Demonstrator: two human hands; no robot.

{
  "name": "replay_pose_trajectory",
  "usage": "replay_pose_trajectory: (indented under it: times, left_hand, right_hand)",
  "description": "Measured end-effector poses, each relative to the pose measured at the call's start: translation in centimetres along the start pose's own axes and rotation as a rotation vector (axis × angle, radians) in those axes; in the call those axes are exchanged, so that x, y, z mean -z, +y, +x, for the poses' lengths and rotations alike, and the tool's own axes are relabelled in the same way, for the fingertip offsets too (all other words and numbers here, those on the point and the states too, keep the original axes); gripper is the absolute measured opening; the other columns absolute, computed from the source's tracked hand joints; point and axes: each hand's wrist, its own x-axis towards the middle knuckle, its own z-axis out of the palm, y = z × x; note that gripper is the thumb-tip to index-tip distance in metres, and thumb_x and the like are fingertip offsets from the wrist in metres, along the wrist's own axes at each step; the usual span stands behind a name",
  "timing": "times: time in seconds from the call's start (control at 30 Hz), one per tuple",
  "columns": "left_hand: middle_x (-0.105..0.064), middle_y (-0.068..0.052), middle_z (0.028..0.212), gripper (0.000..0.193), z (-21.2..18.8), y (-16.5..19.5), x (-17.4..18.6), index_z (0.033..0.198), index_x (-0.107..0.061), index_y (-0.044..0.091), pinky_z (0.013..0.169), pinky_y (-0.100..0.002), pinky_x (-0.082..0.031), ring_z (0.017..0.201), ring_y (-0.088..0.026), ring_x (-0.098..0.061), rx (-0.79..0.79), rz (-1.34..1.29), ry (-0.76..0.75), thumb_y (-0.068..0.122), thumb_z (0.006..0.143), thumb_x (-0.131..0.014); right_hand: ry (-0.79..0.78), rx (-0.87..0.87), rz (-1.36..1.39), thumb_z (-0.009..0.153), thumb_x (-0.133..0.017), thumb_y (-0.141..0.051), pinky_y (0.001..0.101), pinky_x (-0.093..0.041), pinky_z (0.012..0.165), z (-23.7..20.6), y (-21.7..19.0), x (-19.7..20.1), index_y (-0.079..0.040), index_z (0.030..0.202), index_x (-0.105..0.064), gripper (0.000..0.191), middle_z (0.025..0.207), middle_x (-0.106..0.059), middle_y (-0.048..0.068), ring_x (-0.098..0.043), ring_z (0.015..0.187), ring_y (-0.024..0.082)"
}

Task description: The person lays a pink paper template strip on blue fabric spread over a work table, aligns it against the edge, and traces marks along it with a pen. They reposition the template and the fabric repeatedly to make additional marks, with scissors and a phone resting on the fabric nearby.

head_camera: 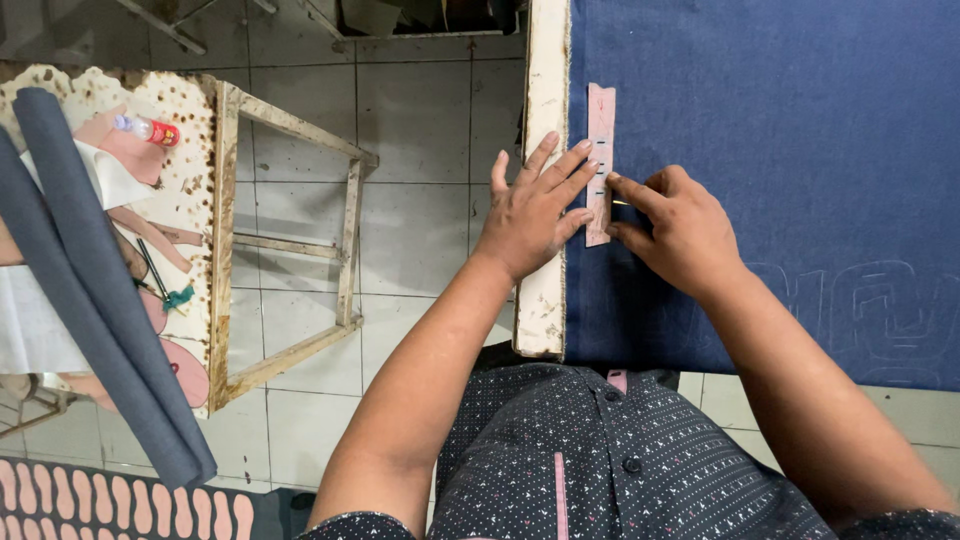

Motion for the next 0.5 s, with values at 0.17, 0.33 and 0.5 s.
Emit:
replay_pose_trajectory:
  times: [0.17, 0.33, 0.5]
  left_hand:
    - [-0.032, 0.013, 0.165, 0.057, 0.1, 0.11, -0.16, 0.151, -0.049, 0.034, 0.12, -0.072, -0.013, 0.156, -0.019, -0.021, 0.002, -0.004, -0.013, 0.048, 0.097, -0.062]
    - [-0.031, 0.014, 0.165, 0.06, 0.17, 0.12, -0.11, 0.152, -0.047, 0.036, 0.119, -0.075, -0.014, 0.156, -0.019, -0.02, -0.004, -0.007, -0.015, 0.049, 0.096, -0.063]
    - [-0.03, 0.015, 0.165, 0.065, 0.29, 0.13, 0.19, 0.153, -0.045, 0.038, 0.119, -0.076, -0.013, 0.156, -0.018, -0.019, 0.005, -0.032, -0.058, 0.051, 0.092, -0.065]
  right_hand:
    - [0.032, 0.037, 0.002, 0.08, -0.084, -0.027, 0.0424, -0.055, 0.077, -0.11, 0.06, -0.03, -0.021, 0.137, -0.069, 0.06, 0.103, -0.063, 0.012, -0.065, 0.09, 0.031]
    - [0.03, 0.027, -0.002, 0.08, -0.084, -0.028, 0.0423, -0.054, 0.077, -0.18, 0.06, 0.1, -0.021, 0.136, -0.07, 0.058, 0.103, -0.063, 0.012, -0.065, 0.089, 0.03]
    - [0.014, 0.014, -0.004, 0.081, -0.083, -0.03, 0.0421, -0.054, 0.077, -0.34, 0.14, 0.15, -0.021, 0.137, -0.07, 0.058, 0.102, -0.063, 0.012, -0.065, 0.088, 0.03]
